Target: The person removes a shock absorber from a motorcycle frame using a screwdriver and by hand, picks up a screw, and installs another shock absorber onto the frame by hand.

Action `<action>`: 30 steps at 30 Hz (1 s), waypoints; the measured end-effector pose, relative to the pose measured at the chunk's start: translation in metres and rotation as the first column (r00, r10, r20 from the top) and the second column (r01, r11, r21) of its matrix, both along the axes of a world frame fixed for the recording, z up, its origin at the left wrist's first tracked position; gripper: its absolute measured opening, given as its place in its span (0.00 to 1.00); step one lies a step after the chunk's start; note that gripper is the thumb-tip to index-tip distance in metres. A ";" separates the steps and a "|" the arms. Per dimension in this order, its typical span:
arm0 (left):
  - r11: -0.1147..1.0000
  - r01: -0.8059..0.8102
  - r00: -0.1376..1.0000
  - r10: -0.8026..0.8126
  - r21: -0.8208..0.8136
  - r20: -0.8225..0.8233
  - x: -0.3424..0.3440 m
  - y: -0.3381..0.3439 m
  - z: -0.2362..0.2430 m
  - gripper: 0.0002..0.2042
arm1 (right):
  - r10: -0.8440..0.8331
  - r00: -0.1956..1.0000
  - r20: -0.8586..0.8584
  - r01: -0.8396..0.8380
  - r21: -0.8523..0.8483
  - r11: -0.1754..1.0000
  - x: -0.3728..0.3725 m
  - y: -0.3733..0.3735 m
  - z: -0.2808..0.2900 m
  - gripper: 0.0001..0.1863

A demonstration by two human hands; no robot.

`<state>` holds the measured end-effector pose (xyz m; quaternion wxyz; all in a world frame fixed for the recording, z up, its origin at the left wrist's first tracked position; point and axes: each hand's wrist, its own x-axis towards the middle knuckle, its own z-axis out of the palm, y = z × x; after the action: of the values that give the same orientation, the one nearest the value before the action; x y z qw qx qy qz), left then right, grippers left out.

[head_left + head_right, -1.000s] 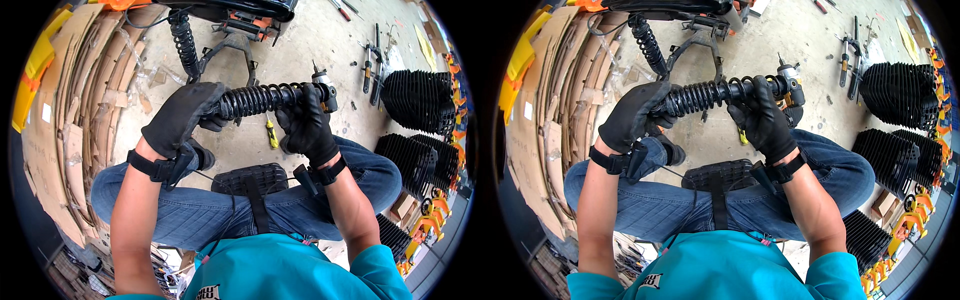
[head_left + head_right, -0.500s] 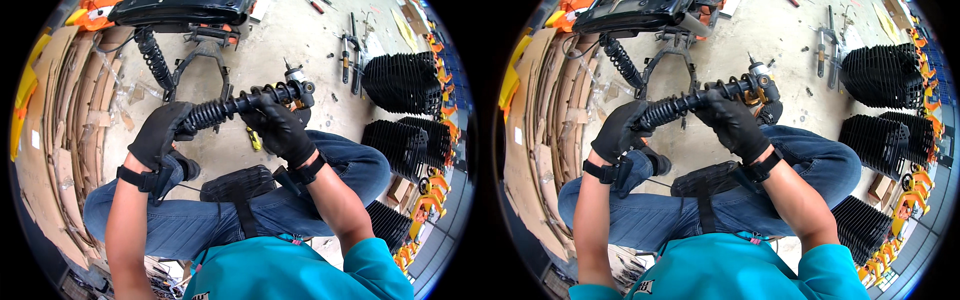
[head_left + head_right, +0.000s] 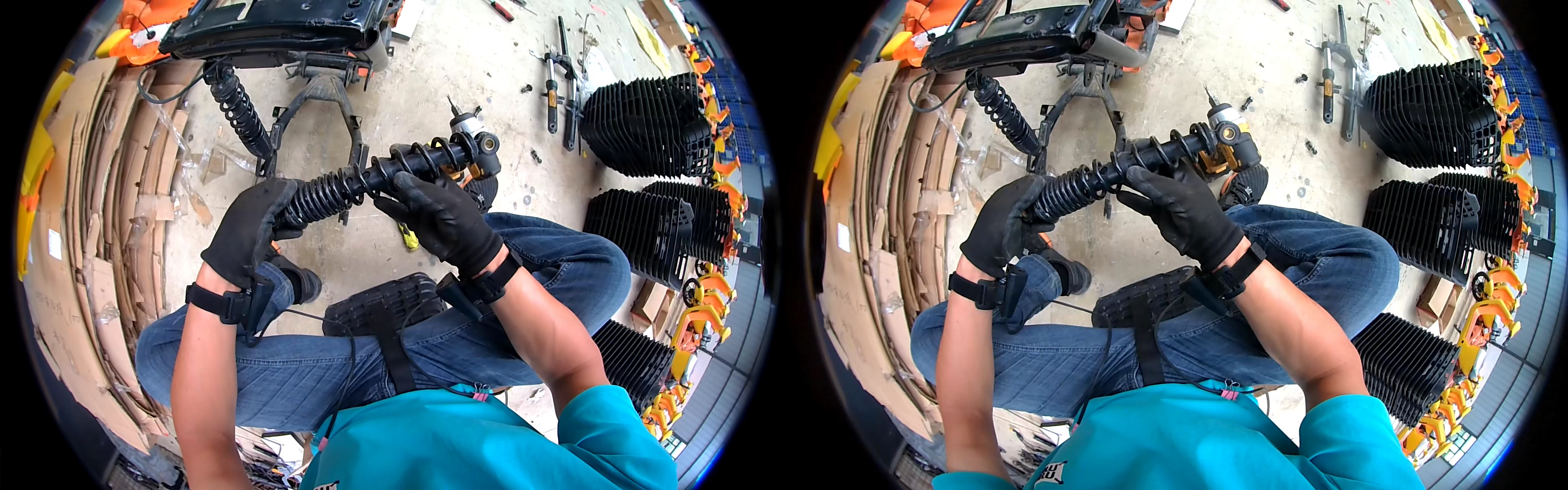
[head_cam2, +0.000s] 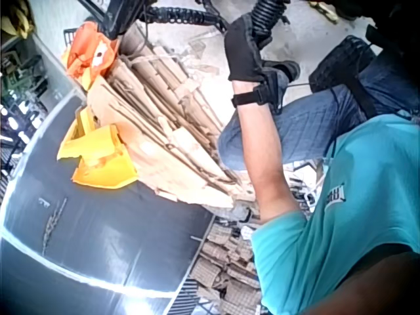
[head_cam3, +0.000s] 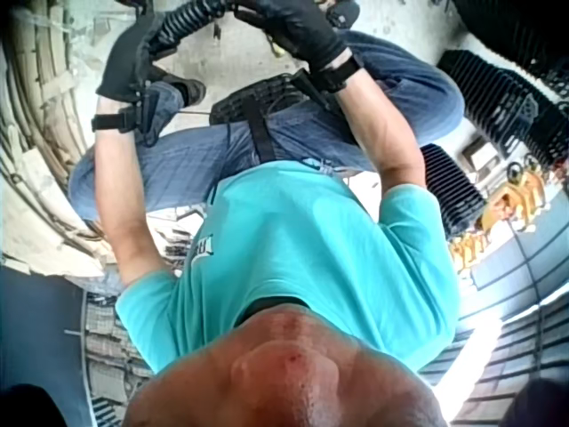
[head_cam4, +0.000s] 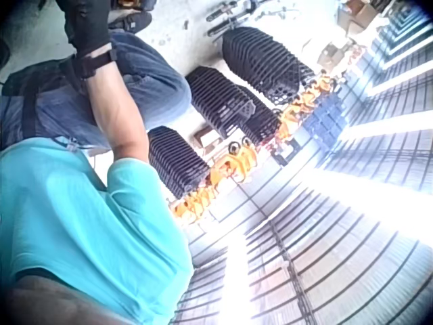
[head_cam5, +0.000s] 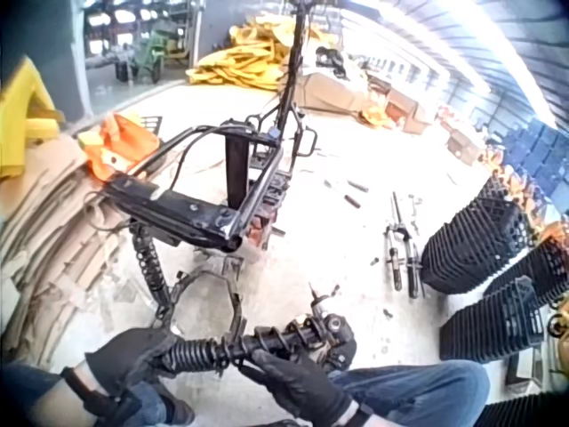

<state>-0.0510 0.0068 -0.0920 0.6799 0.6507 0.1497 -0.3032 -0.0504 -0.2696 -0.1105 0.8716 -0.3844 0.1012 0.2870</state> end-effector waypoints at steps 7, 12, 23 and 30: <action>0.997 -0.011 1.000 0.010 -0.071 -0.011 -0.004 0.000 -0.020 0.15 | -0.039 0.999 0.027 0.040 -0.064 0.997 0.000 0.004 0.001 0.17; 0.998 0.065 0.994 -0.063 -0.023 0.090 -0.012 -0.007 -0.061 0.15 | -0.022 0.995 0.097 0.045 -0.242 0.969 0.001 0.004 -0.003 0.12; 0.916 0.383 0.911 -0.396 0.121 0.117 -0.024 -0.039 -0.076 0.26 | 0.033 0.987 0.154 0.049 -0.498 0.866 0.003 0.000 -0.008 0.19; 0.925 0.261 0.871 -0.349 0.277 0.345 -0.031 -0.060 -0.076 0.33 | 0.058 0.986 0.159 0.029 -0.495 0.868 0.005 0.004 -0.004 0.18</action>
<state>-0.0824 -0.0527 -0.1683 0.5624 0.7847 -0.0604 -0.2537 -0.0451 -0.2661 -0.1142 0.7468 -0.6188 0.0944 0.2245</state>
